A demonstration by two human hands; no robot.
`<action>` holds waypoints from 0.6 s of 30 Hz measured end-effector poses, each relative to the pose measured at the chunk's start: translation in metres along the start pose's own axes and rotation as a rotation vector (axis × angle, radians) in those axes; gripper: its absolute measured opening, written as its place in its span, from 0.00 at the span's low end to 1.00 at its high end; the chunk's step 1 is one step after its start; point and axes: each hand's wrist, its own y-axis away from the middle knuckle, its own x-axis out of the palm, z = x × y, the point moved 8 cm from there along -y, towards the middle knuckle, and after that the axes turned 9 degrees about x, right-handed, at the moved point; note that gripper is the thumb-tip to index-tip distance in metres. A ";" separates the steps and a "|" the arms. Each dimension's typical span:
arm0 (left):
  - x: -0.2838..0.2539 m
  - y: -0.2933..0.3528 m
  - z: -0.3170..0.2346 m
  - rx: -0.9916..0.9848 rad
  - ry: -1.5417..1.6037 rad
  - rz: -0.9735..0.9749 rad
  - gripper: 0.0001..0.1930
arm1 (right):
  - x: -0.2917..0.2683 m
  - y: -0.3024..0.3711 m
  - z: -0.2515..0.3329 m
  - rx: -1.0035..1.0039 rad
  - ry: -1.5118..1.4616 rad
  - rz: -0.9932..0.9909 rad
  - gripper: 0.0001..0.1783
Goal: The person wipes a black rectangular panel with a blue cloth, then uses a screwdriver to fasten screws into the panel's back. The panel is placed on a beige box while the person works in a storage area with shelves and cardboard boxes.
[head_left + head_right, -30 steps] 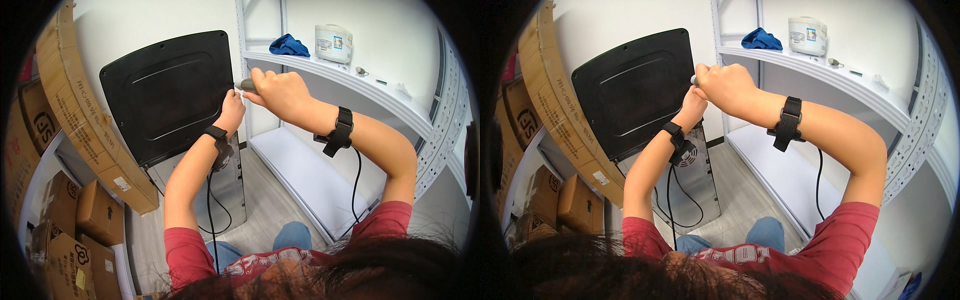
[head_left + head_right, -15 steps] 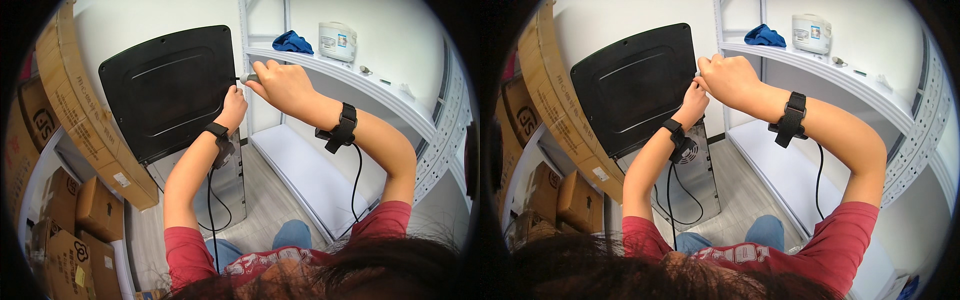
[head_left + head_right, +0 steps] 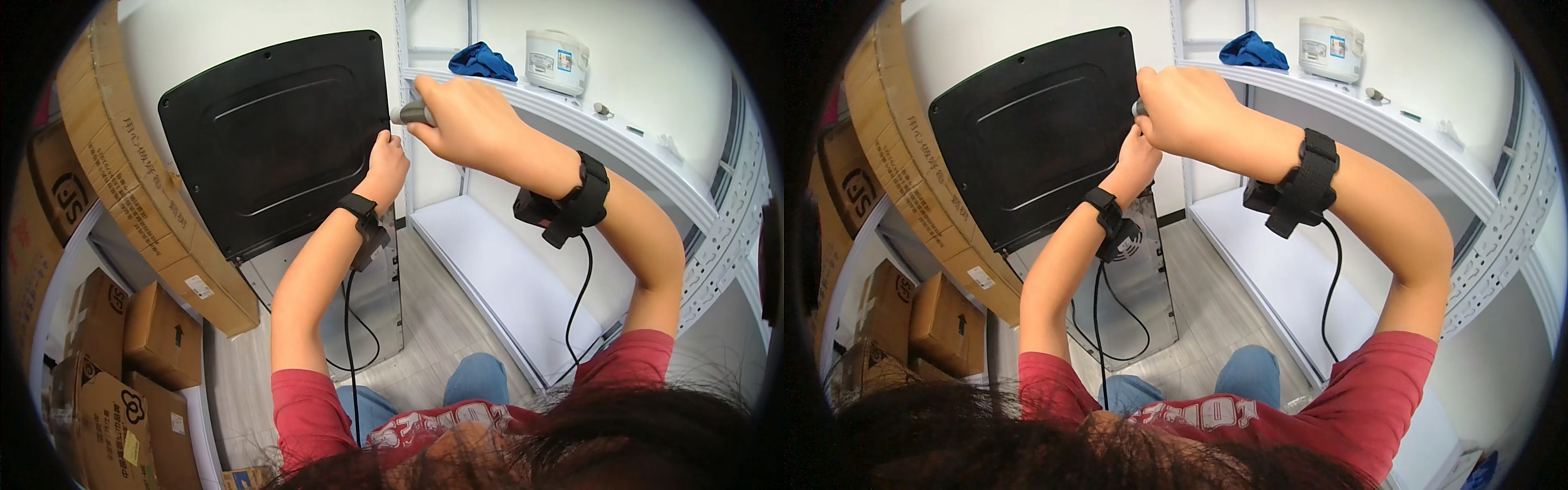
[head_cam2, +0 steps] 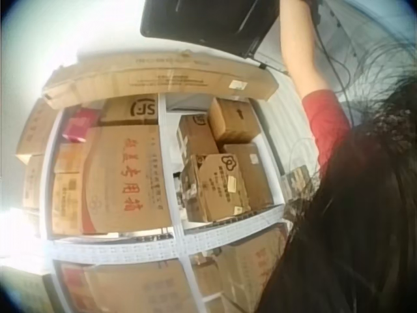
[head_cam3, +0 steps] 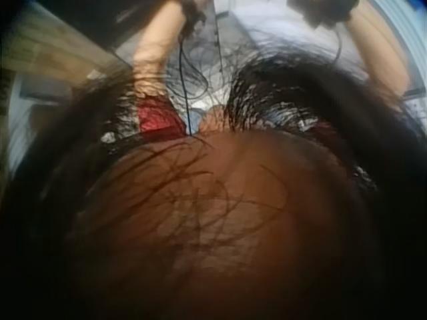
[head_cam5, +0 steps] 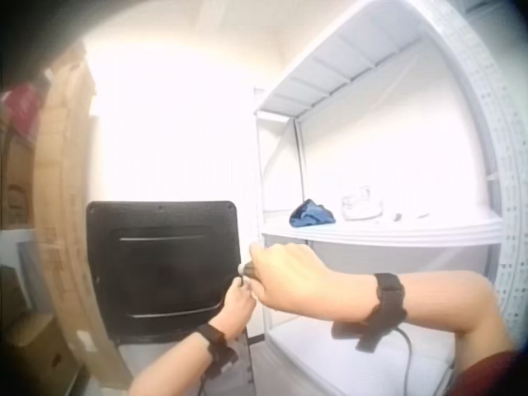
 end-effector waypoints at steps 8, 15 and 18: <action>-0.012 0.004 -0.002 0.025 0.038 -0.090 0.07 | -0.008 0.002 -0.010 -0.113 -0.006 -0.401 0.16; -0.012 0.006 -0.002 0.006 0.031 -0.063 0.07 | -0.011 0.018 -0.009 -0.078 -0.218 -0.149 0.15; -0.013 0.006 -0.002 0.012 0.024 -0.036 0.07 | -0.011 0.026 -0.012 -0.075 -0.279 -0.046 0.15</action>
